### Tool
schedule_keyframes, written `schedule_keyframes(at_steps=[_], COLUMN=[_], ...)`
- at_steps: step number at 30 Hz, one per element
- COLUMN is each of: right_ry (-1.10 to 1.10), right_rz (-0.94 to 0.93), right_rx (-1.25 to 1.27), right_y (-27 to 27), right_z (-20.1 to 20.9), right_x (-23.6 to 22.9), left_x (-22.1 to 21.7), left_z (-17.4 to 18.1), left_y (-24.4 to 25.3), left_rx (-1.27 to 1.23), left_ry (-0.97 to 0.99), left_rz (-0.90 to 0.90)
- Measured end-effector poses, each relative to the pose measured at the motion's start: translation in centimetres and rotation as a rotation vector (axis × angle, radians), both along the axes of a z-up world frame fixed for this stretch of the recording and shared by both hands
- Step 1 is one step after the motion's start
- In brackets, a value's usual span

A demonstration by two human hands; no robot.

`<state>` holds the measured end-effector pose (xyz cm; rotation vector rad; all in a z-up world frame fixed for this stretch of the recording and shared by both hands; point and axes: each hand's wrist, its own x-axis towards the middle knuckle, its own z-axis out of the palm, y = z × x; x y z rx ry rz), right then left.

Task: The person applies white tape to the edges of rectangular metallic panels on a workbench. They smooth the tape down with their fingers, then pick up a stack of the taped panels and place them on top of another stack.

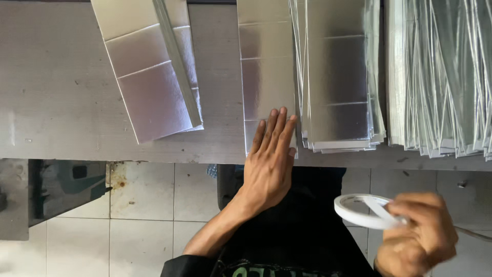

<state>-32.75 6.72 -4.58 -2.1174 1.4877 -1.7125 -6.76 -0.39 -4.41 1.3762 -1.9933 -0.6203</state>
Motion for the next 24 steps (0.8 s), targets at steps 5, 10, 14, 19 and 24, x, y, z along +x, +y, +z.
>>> schedule_keyframes(at_steps=[5,10,14,19,24], right_ry=[-0.328,-0.351,-0.157,0.010,0.013], right_rz=[0.181,0.309,0.671,0.792,0.820], right_rx=[0.403,0.479,0.544,0.566,0.957], right_y=[-2.2,-6.7,-12.2,-16.3,-17.8], right_z=[2.7,8.5,9.2,7.8,6.0], right_x=[3.4,10.0,14.7,19.7,21.4], left_x=[2.0,1.9,2.3,2.3,2.0], left_z=[1.3,0.2,-0.1,-0.2,-0.4], left_y=[0.6,3.1,4.3,4.7,4.6], left_rx=[0.047,-0.109,-0.168,-0.139,-0.146], left_ry=[0.016,-0.441,-0.312,-0.239,-0.246], left_rz=[-0.108,-0.182,-0.258,-0.260,-0.240])
